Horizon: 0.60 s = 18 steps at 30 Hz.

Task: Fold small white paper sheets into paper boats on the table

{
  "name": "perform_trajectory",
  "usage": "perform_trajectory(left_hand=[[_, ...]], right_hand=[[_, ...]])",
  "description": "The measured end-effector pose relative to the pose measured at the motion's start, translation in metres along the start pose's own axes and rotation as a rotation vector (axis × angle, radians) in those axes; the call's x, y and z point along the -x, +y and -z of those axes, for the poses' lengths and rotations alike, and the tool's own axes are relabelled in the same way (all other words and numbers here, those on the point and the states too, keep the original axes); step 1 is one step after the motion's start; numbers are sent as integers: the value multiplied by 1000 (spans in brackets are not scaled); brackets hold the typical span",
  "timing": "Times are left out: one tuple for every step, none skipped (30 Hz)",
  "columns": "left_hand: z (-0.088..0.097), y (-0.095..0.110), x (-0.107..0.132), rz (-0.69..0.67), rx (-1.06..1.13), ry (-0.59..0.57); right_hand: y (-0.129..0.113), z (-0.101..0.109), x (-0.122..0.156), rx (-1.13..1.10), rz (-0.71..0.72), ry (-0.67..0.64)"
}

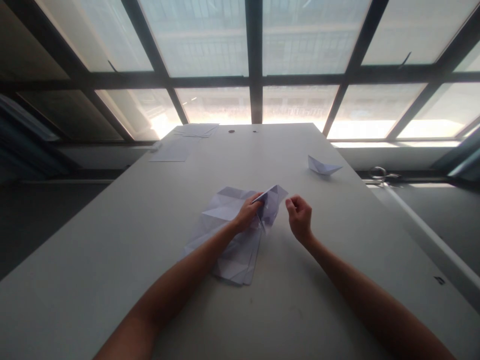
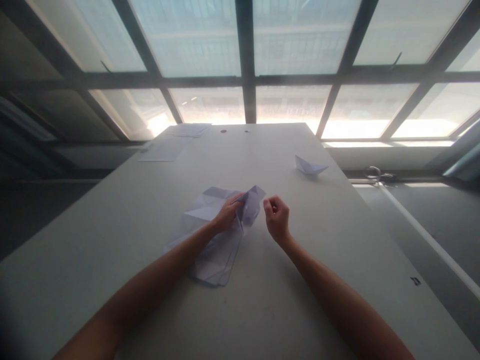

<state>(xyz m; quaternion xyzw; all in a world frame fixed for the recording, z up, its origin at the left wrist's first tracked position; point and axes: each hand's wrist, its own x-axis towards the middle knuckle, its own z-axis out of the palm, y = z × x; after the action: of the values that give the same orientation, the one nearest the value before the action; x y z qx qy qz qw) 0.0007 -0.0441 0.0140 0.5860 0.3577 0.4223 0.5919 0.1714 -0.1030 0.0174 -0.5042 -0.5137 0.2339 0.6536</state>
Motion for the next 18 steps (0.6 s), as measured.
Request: perform_trajectory(left_hand=[[0, 0, 0, -34, -32, 33], [0, -1, -1, -73, -69, 63], [1, -1, -1, -109, -106, 89], [1, -2, -1, -140, -140, 113], [2, -2, -2, -166, -170, 135], [2, -3, -2, -184, -194, 153], [3, -3, -2, -197, -213, 167], [3, -3, -2, -206, -227, 176], [2, -2, -1, -214, -237, 181], [2, -2, -1, -222, -243, 178], [1, 0, 0, -233, -247, 172], [1, 1, 0, -245, -251, 167], [0, 2, 0, -256, -256, 165], [0, 3, 1, -261, -261, 169], [1, 3, 1, -259, -264, 183], [1, 3, 0, -248, -261, 206], [2, 3, 0, -227, -247, 232], [3, 2, -1, -196, -221, 253]], right_hand=[[-1, -2, 3, 10, -5, -8], [-1, -4, 7, 23, -11, -21], [-1, -5, 11, 44, -12, -44], [-1, -7, 15, 76, -3, -79], [-2, -9, 18, 120, 16, -126], [-2, -11, 21, 170, 39, -181], [-1, -12, 23, 221, 61, -235], [-1, -13, 25, 267, 77, -286], [0, -15, 26, 305, 87, -333], [1, -15, 27, 333, 91, -374], [3, -16, 27, 350, 93, -405], [4, -16, 27, 356, 94, -422], [5, -17, 27, 358, 96, -424], [6, -17, 27, 353, 99, -407], [5, -16, 27, 341, 102, -372], [5, -16, 27, 322, 105, -327], [3, -16, 27, 296, 106, -278], [1, -16, 28, 267, 106, -232]])
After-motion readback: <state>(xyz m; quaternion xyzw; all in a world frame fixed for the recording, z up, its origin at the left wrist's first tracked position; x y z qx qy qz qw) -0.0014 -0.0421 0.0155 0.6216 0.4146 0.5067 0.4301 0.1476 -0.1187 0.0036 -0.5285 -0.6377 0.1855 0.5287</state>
